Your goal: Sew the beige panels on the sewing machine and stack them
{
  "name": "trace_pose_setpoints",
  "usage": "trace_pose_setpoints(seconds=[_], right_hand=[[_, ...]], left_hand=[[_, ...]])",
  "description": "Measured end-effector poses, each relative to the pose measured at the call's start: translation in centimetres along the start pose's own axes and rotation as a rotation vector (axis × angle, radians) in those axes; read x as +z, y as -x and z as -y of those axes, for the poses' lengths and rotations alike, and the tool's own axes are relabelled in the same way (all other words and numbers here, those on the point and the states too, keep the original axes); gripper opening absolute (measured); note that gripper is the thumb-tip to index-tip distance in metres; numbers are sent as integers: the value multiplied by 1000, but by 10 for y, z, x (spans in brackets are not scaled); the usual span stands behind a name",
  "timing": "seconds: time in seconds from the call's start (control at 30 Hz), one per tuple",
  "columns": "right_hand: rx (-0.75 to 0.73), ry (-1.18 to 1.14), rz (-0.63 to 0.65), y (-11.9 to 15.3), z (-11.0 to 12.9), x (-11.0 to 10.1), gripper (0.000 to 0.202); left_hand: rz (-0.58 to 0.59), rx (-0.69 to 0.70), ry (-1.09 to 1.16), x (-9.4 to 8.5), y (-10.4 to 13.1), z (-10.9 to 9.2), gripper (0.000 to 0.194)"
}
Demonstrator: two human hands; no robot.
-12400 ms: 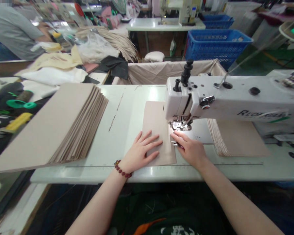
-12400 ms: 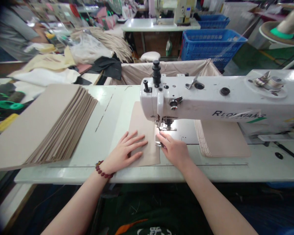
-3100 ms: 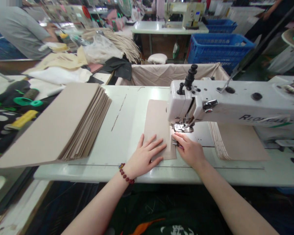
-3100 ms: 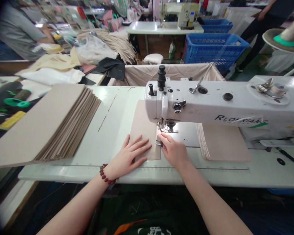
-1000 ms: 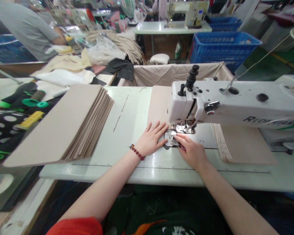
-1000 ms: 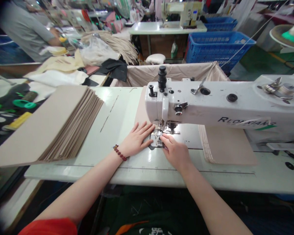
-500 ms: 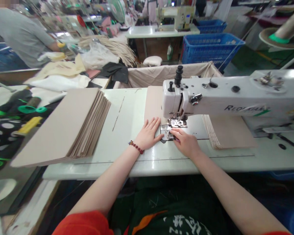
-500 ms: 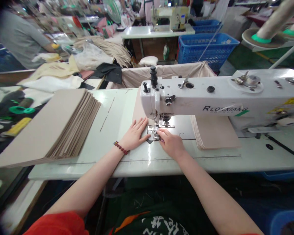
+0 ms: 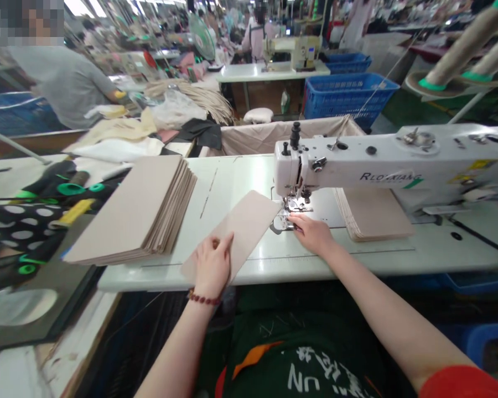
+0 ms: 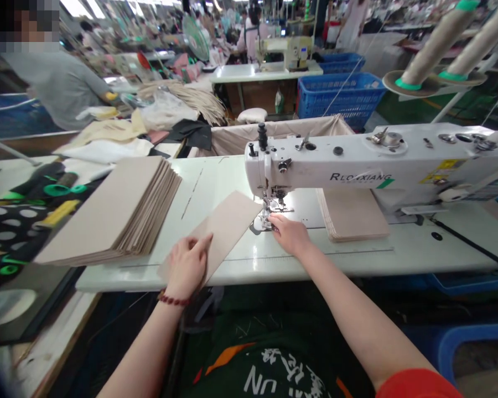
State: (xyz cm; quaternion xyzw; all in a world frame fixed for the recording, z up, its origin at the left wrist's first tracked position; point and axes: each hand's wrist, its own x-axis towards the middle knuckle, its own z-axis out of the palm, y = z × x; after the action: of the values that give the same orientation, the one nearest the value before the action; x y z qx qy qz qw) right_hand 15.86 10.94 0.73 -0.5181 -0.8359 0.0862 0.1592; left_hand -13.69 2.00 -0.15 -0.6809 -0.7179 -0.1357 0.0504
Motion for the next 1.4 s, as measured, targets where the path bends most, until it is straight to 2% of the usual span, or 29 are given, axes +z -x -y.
trace_pose_setpoints(seconds=[0.07,0.13,0.2,0.3,0.37,0.43,0.53,0.63,0.7,0.77,0.8,0.93,1.1,1.27,1.4], right_hand=[[17,-26,-5,9,0,-8,38],[57,-85,-40,23,-1,-16,37],[99,-172,-81,41,-2,-22,35],[168,-303,-109,74,-6,-27,33],[232,-372,-99,98,-8,-28,33],[310,-409,-91,122,-8,-26,33],[407,-398,-89,154,0,-20,29],[466,-331,-58,172,13,-11,25],[470,-295,-32,178,20,-4,23],[444,-284,2,179,25,2,21],[428,-283,24,179,27,3,20],[379,-251,115,173,33,6,19],[355,-177,151,159,41,6,19],[372,-140,159,152,40,8,23],[411,-143,133,152,35,1,23]], left_hand=[[23,25,73,-5,31,17,46],[77,98,173,-6,48,26,51],[131,156,246,-5,50,27,55],[216,230,320,-4,33,15,59],[237,258,351,-6,18,2,56],[205,255,377,-8,9,-18,43],[189,312,451,-11,11,-60,24],[264,464,511,-6,25,-104,38],[296,534,499,0,31,-126,31],[305,548,481,6,33,-137,13],[303,536,482,8,33,-140,11],[293,451,552,9,31,-141,14],[327,405,595,5,33,-144,13],[359,432,579,1,32,-143,14],[424,444,678,-3,24,-137,24]])
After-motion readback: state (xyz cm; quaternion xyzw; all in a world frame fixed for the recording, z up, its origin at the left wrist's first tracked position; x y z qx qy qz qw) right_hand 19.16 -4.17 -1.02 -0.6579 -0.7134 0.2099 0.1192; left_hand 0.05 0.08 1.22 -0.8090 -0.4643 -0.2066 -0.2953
